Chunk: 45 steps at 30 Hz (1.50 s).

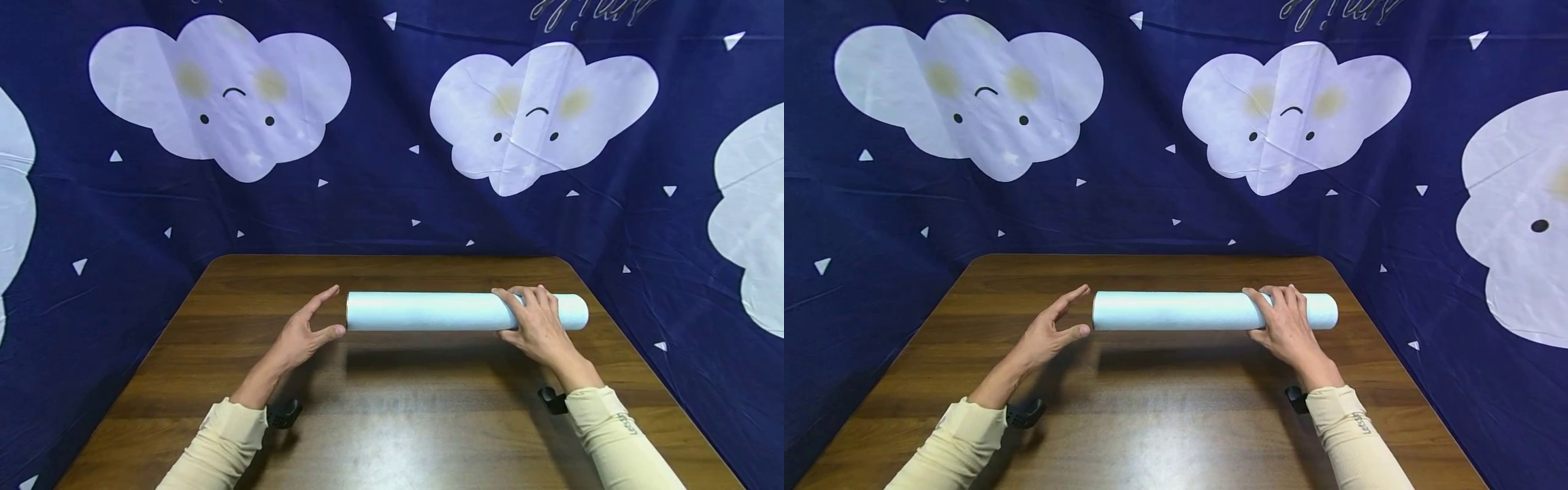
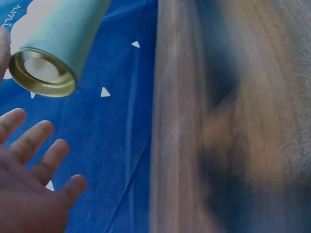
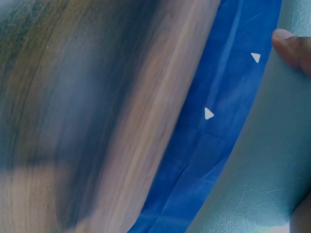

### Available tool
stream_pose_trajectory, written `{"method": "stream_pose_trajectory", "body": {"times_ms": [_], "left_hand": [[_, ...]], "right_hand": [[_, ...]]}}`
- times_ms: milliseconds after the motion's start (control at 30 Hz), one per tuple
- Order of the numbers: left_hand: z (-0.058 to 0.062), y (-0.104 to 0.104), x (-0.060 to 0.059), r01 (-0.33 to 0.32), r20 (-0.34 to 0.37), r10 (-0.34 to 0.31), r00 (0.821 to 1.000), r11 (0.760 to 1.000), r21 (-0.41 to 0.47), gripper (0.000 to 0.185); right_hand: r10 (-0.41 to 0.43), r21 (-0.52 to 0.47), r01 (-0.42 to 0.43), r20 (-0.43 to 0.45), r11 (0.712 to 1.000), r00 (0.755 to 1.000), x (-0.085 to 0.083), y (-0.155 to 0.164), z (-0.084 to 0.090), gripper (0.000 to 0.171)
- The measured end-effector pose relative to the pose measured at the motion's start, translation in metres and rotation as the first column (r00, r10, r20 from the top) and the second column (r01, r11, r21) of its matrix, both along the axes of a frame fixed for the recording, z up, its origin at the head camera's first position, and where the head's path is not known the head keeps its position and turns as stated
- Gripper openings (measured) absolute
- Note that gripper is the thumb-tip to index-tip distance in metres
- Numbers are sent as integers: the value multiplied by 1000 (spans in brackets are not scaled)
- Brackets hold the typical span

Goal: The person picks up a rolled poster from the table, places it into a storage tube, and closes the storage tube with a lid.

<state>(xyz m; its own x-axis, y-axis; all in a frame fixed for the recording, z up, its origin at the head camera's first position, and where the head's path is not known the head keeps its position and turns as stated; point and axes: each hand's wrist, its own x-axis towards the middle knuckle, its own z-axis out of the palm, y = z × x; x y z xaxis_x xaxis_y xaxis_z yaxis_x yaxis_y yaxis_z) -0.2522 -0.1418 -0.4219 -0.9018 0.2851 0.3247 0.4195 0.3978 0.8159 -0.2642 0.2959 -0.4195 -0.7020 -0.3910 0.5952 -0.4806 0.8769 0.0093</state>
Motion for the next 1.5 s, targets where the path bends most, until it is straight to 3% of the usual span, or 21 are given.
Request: {"method": "stream_pose_trajectory", "body": {"times_ms": [200, 333, 500, 667, 900, 1233, 1500], "left_hand": [[8, 3, 1, -69, -47, 65, 997, 992, -103, 78], [11, 7, 0, -112, -139, 86, 986, 976, -189, 80], [12, 14, -3, -179, -320, 75, 944, 933, -311, 81], [14, 22, -3, -229, -419, 45, 907, 886, -402, 78], [12, 27, -4, -281, -464, 22, 885, 821, -497, 75], [1, 23, -8, -328, -497, 10, 868, 762, -558, 76], [-9, 19, -10, -342, -505, 5, 863, 741, -577, 76]], "right_hand": [[-4, 10, 4, 8, 1000, 1000, -1, -2, -2, 85], [-14, 15, 14, 28, 1000, 1000, -1, -5, -2, 86], [-21, 31, 20, 33, 999, 999, -2, -9, -3, 85], [-26, 45, 24, 34, 999, 999, -4, -13, -4, 84], [-31, 43, 29, 44, 999, 999, -5, -21, -5, 84], [-37, 31, 35, 80, 999, 996, -7, -36, -14, 82], [-34, 44, 29, 98, 999, 995, -7, -46, -22, 82]]}}
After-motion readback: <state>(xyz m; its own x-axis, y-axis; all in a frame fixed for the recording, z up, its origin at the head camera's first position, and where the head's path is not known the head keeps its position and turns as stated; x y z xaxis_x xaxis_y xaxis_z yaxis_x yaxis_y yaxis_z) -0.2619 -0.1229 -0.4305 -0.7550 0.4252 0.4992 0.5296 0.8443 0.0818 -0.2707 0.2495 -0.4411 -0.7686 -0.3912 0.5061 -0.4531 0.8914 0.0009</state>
